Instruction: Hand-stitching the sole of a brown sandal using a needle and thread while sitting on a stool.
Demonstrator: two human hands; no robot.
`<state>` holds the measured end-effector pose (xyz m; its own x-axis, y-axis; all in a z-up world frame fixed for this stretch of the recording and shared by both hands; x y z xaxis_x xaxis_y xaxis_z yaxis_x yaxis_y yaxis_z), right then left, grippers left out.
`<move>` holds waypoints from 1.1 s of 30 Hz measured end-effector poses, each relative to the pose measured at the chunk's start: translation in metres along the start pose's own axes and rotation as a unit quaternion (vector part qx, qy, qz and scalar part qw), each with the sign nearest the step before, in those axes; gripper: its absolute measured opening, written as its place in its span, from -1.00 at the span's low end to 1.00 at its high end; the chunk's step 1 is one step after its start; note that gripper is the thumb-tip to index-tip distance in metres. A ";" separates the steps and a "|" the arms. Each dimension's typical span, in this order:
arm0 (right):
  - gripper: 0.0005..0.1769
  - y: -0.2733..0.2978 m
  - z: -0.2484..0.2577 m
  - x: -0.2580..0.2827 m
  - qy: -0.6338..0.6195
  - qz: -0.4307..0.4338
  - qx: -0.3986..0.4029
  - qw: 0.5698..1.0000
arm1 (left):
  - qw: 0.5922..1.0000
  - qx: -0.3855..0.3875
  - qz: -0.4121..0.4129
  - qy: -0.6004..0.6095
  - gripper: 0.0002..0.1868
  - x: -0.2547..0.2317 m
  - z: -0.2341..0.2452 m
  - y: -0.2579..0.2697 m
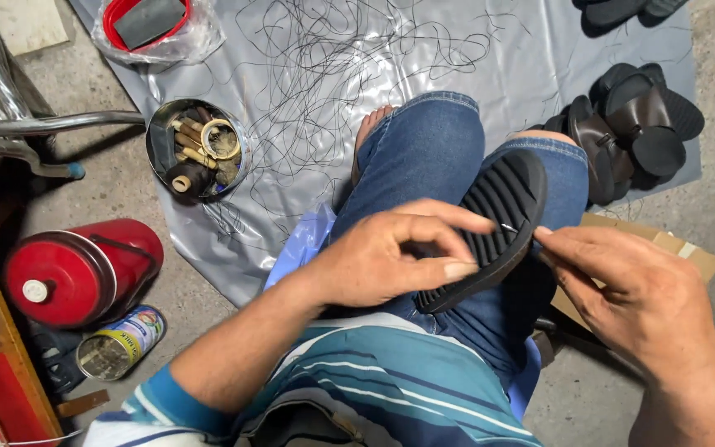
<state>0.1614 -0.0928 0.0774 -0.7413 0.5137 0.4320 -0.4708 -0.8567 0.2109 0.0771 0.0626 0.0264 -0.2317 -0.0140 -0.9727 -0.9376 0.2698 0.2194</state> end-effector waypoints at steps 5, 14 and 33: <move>-0.72 -0.005 0.000 0.002 -0.027 -0.020 0.036 0.999 | 0.972 0.055 -0.066 0.219 -0.87 -0.006 -0.028 -0.019; -0.77 -0.001 0.001 0.009 0.037 0.026 -0.029 0.999 | 0.960 0.074 0.047 -0.267 -0.62 -0.043 -0.025 -0.029; -0.46 0.013 -0.003 -0.024 0.091 -0.150 0.176 0.969 | 0.923 0.044 0.034 -0.380 -0.37 -0.018 -0.021 -0.035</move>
<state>0.1717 -0.1157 0.0668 -0.6840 0.7139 0.1502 -0.5088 -0.6143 0.6031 0.1090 0.0334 0.0376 -0.0096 0.6765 -0.7363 -0.8954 0.3220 0.3075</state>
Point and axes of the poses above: each hand's wrist, its own y-axis away from the middle knuckle, its own z-axis out of the back of the hand, x = y × z, the point moved 7 cm from there along -y, towards the middle knuckle, and after that the axes turned 9 degrees about x, right-handed, at the moved point
